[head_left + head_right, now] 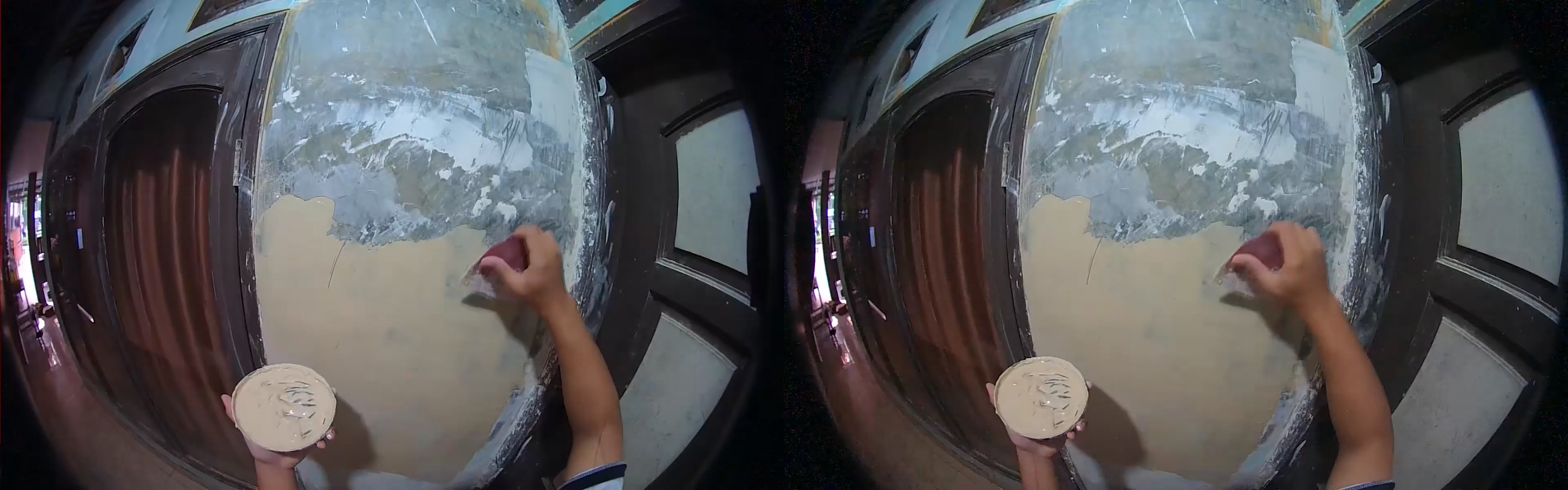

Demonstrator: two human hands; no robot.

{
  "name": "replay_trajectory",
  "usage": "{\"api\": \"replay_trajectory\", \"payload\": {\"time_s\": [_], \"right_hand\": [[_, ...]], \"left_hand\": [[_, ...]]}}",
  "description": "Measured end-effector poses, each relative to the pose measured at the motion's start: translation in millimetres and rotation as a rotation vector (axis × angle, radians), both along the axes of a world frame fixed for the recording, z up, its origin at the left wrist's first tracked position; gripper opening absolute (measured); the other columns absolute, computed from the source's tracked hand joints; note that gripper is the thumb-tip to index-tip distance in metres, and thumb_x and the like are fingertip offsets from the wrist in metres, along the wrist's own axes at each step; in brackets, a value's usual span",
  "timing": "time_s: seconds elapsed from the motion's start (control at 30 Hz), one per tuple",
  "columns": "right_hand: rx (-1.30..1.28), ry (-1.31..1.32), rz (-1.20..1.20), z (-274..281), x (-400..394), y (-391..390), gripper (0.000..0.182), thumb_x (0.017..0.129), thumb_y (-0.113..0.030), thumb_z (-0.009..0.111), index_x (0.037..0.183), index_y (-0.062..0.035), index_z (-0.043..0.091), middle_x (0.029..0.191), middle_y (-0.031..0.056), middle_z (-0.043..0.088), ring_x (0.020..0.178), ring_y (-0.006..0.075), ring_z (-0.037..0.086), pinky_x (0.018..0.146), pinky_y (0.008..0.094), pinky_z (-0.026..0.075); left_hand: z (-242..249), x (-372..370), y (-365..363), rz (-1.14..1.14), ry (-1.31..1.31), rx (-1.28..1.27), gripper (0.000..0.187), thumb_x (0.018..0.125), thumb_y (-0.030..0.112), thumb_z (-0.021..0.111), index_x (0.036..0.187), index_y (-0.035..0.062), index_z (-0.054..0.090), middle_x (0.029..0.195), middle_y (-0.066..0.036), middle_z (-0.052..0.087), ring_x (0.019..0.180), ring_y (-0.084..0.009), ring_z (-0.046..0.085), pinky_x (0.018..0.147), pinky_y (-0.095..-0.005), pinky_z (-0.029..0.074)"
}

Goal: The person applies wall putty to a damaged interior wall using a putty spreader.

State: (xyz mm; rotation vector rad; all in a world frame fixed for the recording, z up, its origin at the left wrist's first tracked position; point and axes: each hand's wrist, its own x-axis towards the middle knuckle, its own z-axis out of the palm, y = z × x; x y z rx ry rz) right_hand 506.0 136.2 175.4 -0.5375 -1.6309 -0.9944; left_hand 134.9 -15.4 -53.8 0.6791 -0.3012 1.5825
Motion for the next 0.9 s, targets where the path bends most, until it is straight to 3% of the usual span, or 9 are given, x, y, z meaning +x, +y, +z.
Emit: {"api": "replay_trajectory", "payload": {"time_s": [0.1, 0.2, 0.23, 0.33, 0.43, 0.57, 0.63, 0.83, 0.9], "right_hand": [[-0.022, -0.209, -0.031, -14.7, -1.9, 9.3, 0.055, 0.073, -0.053, 0.088, 0.098, -0.0083, 0.067, 0.091, 0.0125, 0.066, 0.079, 0.0343, 0.061, 0.071, 0.0424, 0.046], [0.021, 0.111, -0.133, 15.4, -0.7, 10.5, 0.058, 0.079, -0.049, 0.086, 0.108, -0.0045, 0.064, 0.092, 0.0157, 0.067, 0.079, 0.0365, 0.064, 0.076, 0.0452, 0.049], [0.020, 0.107, -0.127, 27.7, 3.9, 10.0, 0.058, 0.079, -0.049, 0.086, 0.108, -0.0045, 0.064, 0.092, 0.0157, 0.067, 0.079, 0.0365, 0.064, 0.076, 0.0452, 0.049], [-0.079, 0.333, 0.066, 43.9, 16.0, 4.7, 0.051, 0.083, -0.037, 0.086, 0.112, -0.0024, 0.061, 0.093, 0.0173, 0.065, 0.084, 0.0381, 0.064, 0.078, 0.0443, 0.052], [-0.166, 0.098, 0.304, 24.0, 12.0, -18.5, 0.030, 0.087, -0.009, 0.079, 0.111, -0.0013, 0.062, 0.095, 0.0176, 0.065, 0.086, 0.0367, 0.063, 0.078, 0.0408, 0.053], [-0.341, -0.348, 0.251, -6.3, -11.2, -72.0, 0.034, 0.080, 0.005, 0.070, 0.112, -0.0094, 0.069, 0.108, 0.0090, 0.069, 0.093, 0.0333, 0.063, 0.084, 0.0400, 0.050], [-0.287, -0.617, 0.210, -27.0, -19.0, -75.4, 0.035, 0.084, -0.003, 0.070, 0.116, -0.0165, 0.072, 0.113, 0.0023, 0.069, 0.102, 0.0302, 0.063, 0.089, 0.0422, 0.048], [-0.291, -0.775, 0.262, -52.3, -66.6, -125.7, 0.034, 0.087, -0.023, 0.069, 0.121, -0.0224, 0.072, 0.115, -0.0024, 0.070, 0.118, 0.0249, 0.058, 0.094, 0.0463, 0.046], [-0.298, -0.780, 0.256, -58.7, -75.6, -129.7, 0.037, 0.086, -0.019, 0.069, 0.123, -0.0213, 0.072, 0.116, -0.0010, 0.070, 0.119, 0.0259, 0.058, 0.095, 0.0461, 0.046]], "left_hand": [[-9.8, 2.9, 1.9, 0.019, 0.022, 0.024, 0.116, 0.080, 0.096, 0.039, 0.156, 0.0093, 0.039, 0.142, -0.047, 0.042, 0.098, -0.0594, 0.062, 0.058, -0.0591, 0.059], [-0.7, 15.8, -5.0, -0.092, -0.050, 0.002, 0.125, 0.074, 0.101, 0.036, 0.158, 0.0079, 0.035, 0.144, -0.042, 0.043, 0.098, -0.0627, 0.060, 0.065, -0.0644, 0.059], [-0.7, 19.4, -5.5, -0.087, -0.054, 0.001, 0.125, 0.074, 0.101, 0.036, 0.158, 0.0079, 0.035, 0.144, -0.042, 0.043, 0.098, -0.0627, 0.060, 0.065, -0.0644, 0.059], [6.2, 27.7, -10.1, -0.071, 0.009, 0.015, 0.119, 0.078, 0.098, 0.039, 0.157, 0.0086, 0.038, 0.144, -0.045, 0.042, 0.100, -0.0598, 0.062, 0.063, -0.0595, 0.060], [8.1, 32.7, -6.2, -0.180, -0.014, 0.050, 0.130, 0.071, 0.103, 0.037, 0.159, 0.0076, 0.032, 0.148, -0.041, 0.040, 0.103, -0.0636, 0.058, 0.071, -0.0651, 0.056], [16.6, 43.5, 6.5, -0.206, 0.064, 0.051, 0.133, 0.070, 0.105, 0.031, 0.158, 0.0049, 0.033, 0.144, -0.041, 0.045, 0.103, -0.0616, 0.061, 0.069, -0.0644, 0.057], [20.3, 45.1, 12.3, -0.202, 0.106, 0.068, 0.131, 0.071, 0.105, 0.030, 0.157, 0.0054, 0.034, 0.144, -0.039, 0.046, 0.105, -0.0610, 0.061, 0.070, -0.0646, 0.057], [28.4, 39.0, 7.2, -0.167, 0.139, 0.034, 0.125, 0.076, 0.103, 0.027, 0.155, 0.0071, 0.039, 0.144, -0.031, 0.052, 0.106, -0.0594, 0.062, 0.070, -0.0646, 0.059], [30.0, 32.0, 3.4, -0.183, 0.183, 0.081, 0.123, 0.077, 0.102, 0.027, 0.156, 0.0083, 0.039, 0.146, -0.030, 0.051, 0.103, -0.0589, 0.063, 0.068, -0.0612, 0.061]]}}
